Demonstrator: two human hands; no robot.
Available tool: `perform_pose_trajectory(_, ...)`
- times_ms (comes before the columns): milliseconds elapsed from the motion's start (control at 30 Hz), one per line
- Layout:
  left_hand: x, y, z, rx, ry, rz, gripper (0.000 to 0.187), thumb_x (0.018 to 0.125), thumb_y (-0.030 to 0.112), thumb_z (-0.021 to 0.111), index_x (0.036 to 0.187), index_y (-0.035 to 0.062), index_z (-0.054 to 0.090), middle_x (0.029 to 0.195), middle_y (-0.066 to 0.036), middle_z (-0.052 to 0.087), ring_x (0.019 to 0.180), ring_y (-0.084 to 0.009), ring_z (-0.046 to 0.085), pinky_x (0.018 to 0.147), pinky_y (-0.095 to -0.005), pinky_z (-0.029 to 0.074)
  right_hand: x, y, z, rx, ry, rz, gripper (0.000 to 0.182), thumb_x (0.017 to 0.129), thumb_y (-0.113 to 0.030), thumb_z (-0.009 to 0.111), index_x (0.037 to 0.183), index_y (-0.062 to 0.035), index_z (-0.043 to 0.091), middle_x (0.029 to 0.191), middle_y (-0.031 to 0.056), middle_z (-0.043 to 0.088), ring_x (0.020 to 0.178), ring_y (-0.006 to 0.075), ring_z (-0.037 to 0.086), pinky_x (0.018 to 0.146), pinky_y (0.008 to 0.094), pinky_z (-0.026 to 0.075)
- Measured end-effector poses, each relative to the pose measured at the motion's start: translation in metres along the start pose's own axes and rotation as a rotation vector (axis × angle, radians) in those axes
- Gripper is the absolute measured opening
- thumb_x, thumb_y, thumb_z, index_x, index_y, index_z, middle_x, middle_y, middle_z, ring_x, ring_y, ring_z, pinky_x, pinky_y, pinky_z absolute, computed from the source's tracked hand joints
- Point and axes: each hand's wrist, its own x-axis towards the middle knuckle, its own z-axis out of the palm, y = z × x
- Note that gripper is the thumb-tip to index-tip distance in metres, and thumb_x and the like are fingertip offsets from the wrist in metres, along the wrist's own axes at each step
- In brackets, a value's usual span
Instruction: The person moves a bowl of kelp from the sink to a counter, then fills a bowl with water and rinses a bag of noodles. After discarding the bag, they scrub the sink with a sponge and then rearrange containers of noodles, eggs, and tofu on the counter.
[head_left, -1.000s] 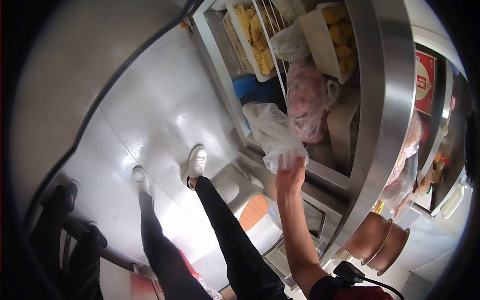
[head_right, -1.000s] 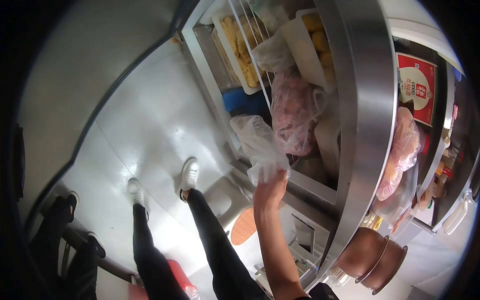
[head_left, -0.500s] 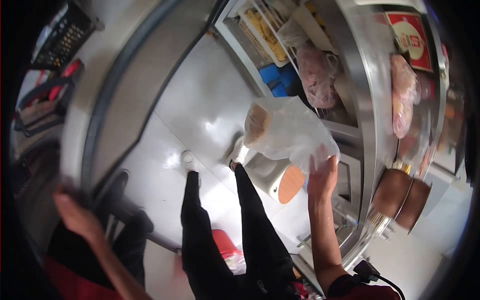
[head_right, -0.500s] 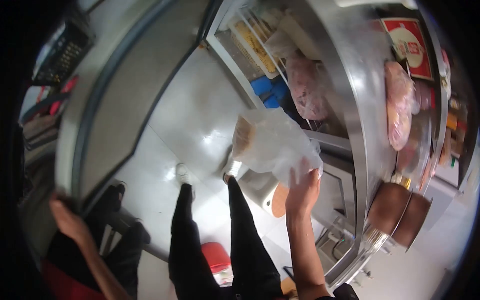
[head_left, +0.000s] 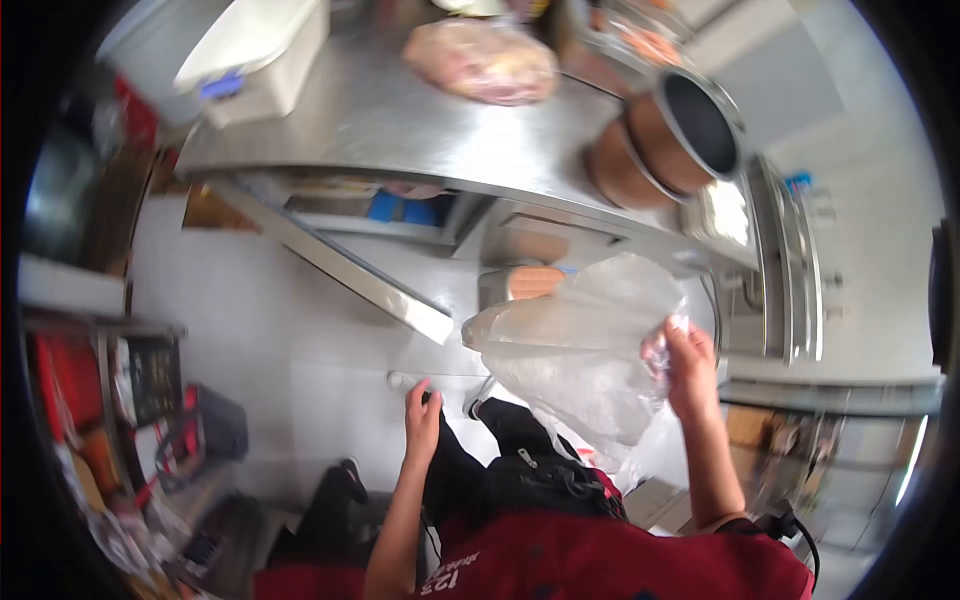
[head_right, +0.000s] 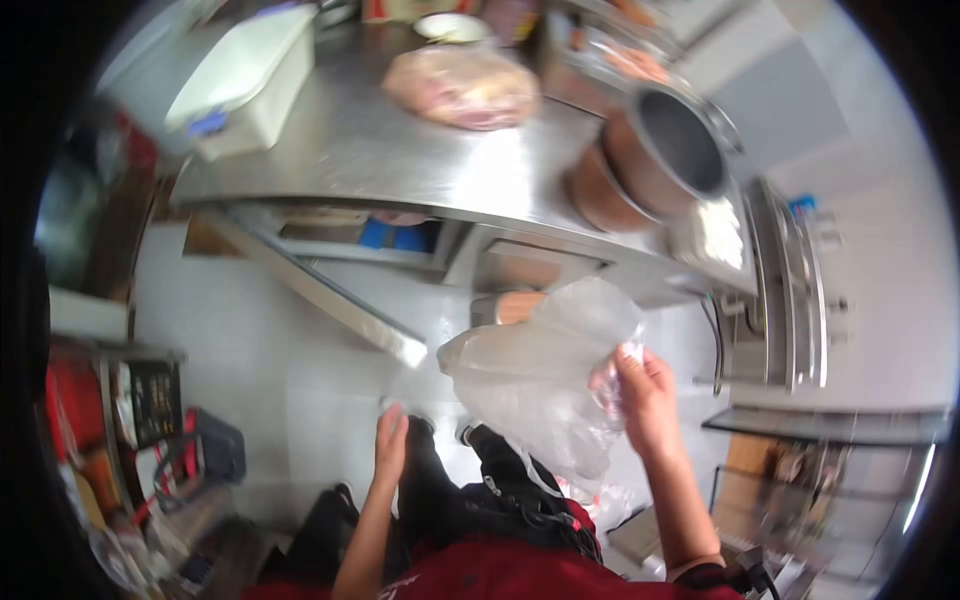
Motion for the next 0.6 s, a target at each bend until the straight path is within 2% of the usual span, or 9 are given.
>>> perform_pose_trajectory(67,0.03,0.032,0.037,-0.175,-0.174,-0.113,0.046,0.081,0.035,0.038,0.114,0.0031,0.036,0.117,-0.011,0.037,0.11,-0.0222,0.032,0.091,-0.033,0.023,-0.029,-0.032,-0.05,0.013,0.021,-0.091,0.021,0.08,-0.022,0.044,0.067,-0.0046,0.047,0.058,0.0046,0.051,0.048,0.0075,0.044,0.043,0.0191,0.032)
perform_pose_trajectory(133,0.06,0.065,0.085,-0.197,-0.364,-0.164,0.056,0.079,0.046,0.034,0.118,0.0054,0.031,0.121,-0.011,0.034,0.114,-0.0228,0.027,0.092,-0.0383,0.02,-0.06,-0.056,-0.1,-0.016,0.001,-0.206,0.022,0.079,-0.021,0.045,0.064,-0.004,0.046,0.056,0.0042,0.049,0.049,0.0076,0.044,0.043,0.0192,0.032)
perform_pose_trajectory(200,0.079,0.111,0.145,-0.172,-0.646,-0.079,0.063,0.077,0.052,0.034,0.12,0.0058,0.028,0.121,-0.013,0.033,0.115,-0.0239,0.026,0.092,-0.0422,0.018,-0.085,-0.078,-0.15,-0.033,-0.02,-0.262,0.023,0.078,-0.019,0.046,0.061,-0.0038,0.046,0.054,0.0035,0.048,0.048,0.0077,0.044,0.044,0.0197,0.032)
perform_pose_trajectory(267,0.074,0.16,0.218,-0.046,-0.865,-0.001,0.066,0.076,0.054,0.033,0.121,0.0059,0.026,0.121,-0.014,0.033,0.115,-0.0241,0.025,0.092,-0.0423,0.018,-0.1,-0.096,-0.196,-0.006,-0.034,-0.361,0.023,0.077,-0.018,0.047,0.06,-0.0038,0.046,0.054,0.0027,0.047,0.048,0.0074,0.043,0.044,0.02,0.032)
perform_pose_trajectory(300,0.064,0.178,0.257,-0.019,-1.05,-0.03,0.066,0.076,0.054,0.031,0.122,0.0063,0.025,0.121,-0.014,0.032,0.116,-0.0239,0.024,0.092,-0.0433,0.017,-0.107,-0.102,-0.22,0.021,-0.053,-0.42,0.022,0.076,-0.018,0.048,0.06,-0.0037,0.047,0.054,0.0021,0.047,0.049,0.0071,0.043,0.044,0.0199,0.032)
perform_pose_trajectory(367,0.044,0.182,0.337,0.082,-1.321,-0.182,0.065,0.077,0.053,0.031,0.121,0.0049,0.026,0.12,-0.013,0.033,0.113,-0.0253,0.029,0.09,-0.0428,0.023,-0.118,-0.114,-0.265,0.026,-0.08,-0.534,0.019,0.076,-0.017,0.049,0.062,-0.0043,0.05,0.056,0.0005,0.048,0.051,0.0062,0.044,0.046,0.0189,0.033)
perform_pose_trajectory(433,0.007,0.174,0.404,0.169,-1.522,-0.318,0.065,0.077,0.052,0.031,0.12,0.0049,0.026,0.12,-0.014,0.034,0.112,-0.0254,0.029,0.09,-0.0428,0.023,-0.131,-0.121,-0.307,0.026,0.054,-0.546,0.018,0.076,-0.017,0.049,0.063,-0.0047,0.051,0.058,-0.0011,0.048,0.052,0.0051,0.044,0.049,0.0191,0.034)
perform_pose_trajectory(500,-0.04,0.159,0.461,0.213,-1.649,-0.421,0.064,0.077,0.052,0.031,0.12,0.0048,0.026,0.12,-0.014,0.034,0.112,-0.0255,0.029,0.09,-0.0428,0.024,-0.158,-0.13,-0.346,0.059,0.207,-0.512,0.015,0.076,-0.016,0.049,0.068,-0.0031,0.053,0.065,0.0018,0.052,0.056,0.0081,0.047,0.054,0.0201,0.037)
perform_pose_trajectory(600,-0.106,0.133,0.519,0.264,-1.786,-0.557,0.064,0.077,0.052,0.031,0.12,0.0046,0.027,0.12,-0.014,0.034,0.112,-0.0256,0.03,0.09,-0.0427,0.024,-0.183,-0.131,-0.409,0.132,0.545,-0.587,0.016,0.076,-0.012,0.048,0.08,0.0025,0.052,0.079,0.0077,0.053,0.068,0.0148,0.05,0.061,0.0246,0.04)
